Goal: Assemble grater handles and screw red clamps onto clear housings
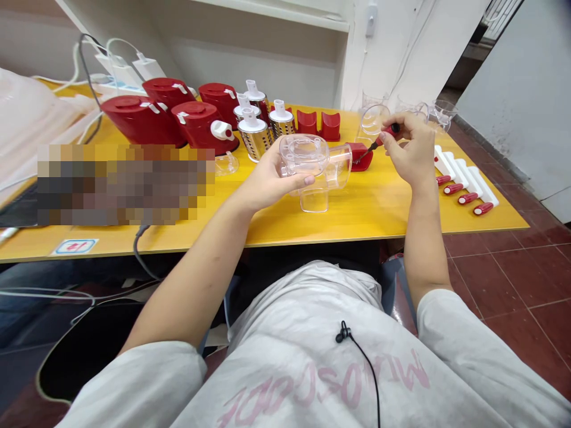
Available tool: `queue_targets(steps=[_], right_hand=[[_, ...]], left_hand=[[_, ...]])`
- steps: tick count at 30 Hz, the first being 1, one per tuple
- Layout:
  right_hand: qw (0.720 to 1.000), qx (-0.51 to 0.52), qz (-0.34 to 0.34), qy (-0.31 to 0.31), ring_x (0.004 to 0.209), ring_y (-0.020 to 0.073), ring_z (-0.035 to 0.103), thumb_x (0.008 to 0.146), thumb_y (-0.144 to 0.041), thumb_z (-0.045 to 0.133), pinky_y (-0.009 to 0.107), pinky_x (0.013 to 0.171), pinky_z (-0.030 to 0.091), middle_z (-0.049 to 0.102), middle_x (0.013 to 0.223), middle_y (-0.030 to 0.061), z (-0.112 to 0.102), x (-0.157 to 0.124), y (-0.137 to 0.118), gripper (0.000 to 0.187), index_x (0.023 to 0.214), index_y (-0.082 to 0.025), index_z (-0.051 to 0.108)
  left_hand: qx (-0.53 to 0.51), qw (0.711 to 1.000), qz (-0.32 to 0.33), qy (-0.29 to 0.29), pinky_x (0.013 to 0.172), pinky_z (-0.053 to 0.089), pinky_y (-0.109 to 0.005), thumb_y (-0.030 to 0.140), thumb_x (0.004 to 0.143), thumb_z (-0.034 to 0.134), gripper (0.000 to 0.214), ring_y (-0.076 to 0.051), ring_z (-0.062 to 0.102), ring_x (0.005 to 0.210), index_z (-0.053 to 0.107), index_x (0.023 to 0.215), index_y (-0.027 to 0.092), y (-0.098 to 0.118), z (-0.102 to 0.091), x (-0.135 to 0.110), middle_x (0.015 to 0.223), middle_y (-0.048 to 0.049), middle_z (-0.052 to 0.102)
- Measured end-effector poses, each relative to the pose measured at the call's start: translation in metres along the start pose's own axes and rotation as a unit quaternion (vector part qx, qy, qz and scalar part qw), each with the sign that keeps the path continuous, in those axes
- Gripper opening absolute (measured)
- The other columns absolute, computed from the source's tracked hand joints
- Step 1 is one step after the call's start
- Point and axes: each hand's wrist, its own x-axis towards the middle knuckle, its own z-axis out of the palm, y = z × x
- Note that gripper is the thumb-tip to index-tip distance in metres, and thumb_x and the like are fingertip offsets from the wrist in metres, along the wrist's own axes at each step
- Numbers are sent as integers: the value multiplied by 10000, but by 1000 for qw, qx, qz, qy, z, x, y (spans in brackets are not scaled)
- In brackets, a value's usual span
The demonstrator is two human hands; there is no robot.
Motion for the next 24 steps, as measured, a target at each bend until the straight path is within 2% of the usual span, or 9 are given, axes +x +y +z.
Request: queue_targets(steps=[4,11,14,18,22,24], right_hand=[[1000,-9,0,9,998,24,741,904,-868,641,198,785,609,757,1304,62,0,1,1,737,1280,-237,700],[1000,-5,-1,25,962,31,712,817,-1025,559,229,792,614,764,1256,71,-6,-2,-7,912,1289,-254,679],[1000,3,-6,30,1021,27,719,848,-1009,532,218,825,625,761,1295,61,-10,-3,-11,876,1315,-277,646],[999,16,-13,47,994,15,706,884,-948,564,207,801,611,751,1283,46,-15,-6,-21,774,1321,-310,582],[994,38,-41,98,965,37,726,979,-803,558,232,733,599,735,1273,68,-19,-15,-42,606,1307,-294,569],[989,46,-58,130,963,47,737,1003,-755,556,228,720,597,734,1281,81,-21,-20,-54,561,1293,-276,565]], left_hand=[[-1,1000,-10,5,1293,611,-578,779,808,983,993,-410,701,1521,619,1551,230,0,1,0,1628,-181,704],[4,1000,-14,22,1237,648,-588,816,769,984,1004,-418,756,1432,618,1503,236,-1,5,-1,1545,-181,742],[15,1000,-5,23,1239,644,-585,831,790,961,987,-416,749,1435,606,1500,245,-2,7,-1,1539,-174,734],[35,999,28,24,1262,623,-578,802,825,954,988,-410,702,1489,545,1564,289,-3,8,-2,1608,-163,671],[76,994,65,34,1330,557,-602,801,847,933,1072,-421,612,1577,421,1680,359,-3,7,-2,1762,-153,506],[90,992,73,38,1351,531,-603,816,848,920,1074,-426,577,1603,423,1683,357,-1,7,-2,1773,-149,487]])
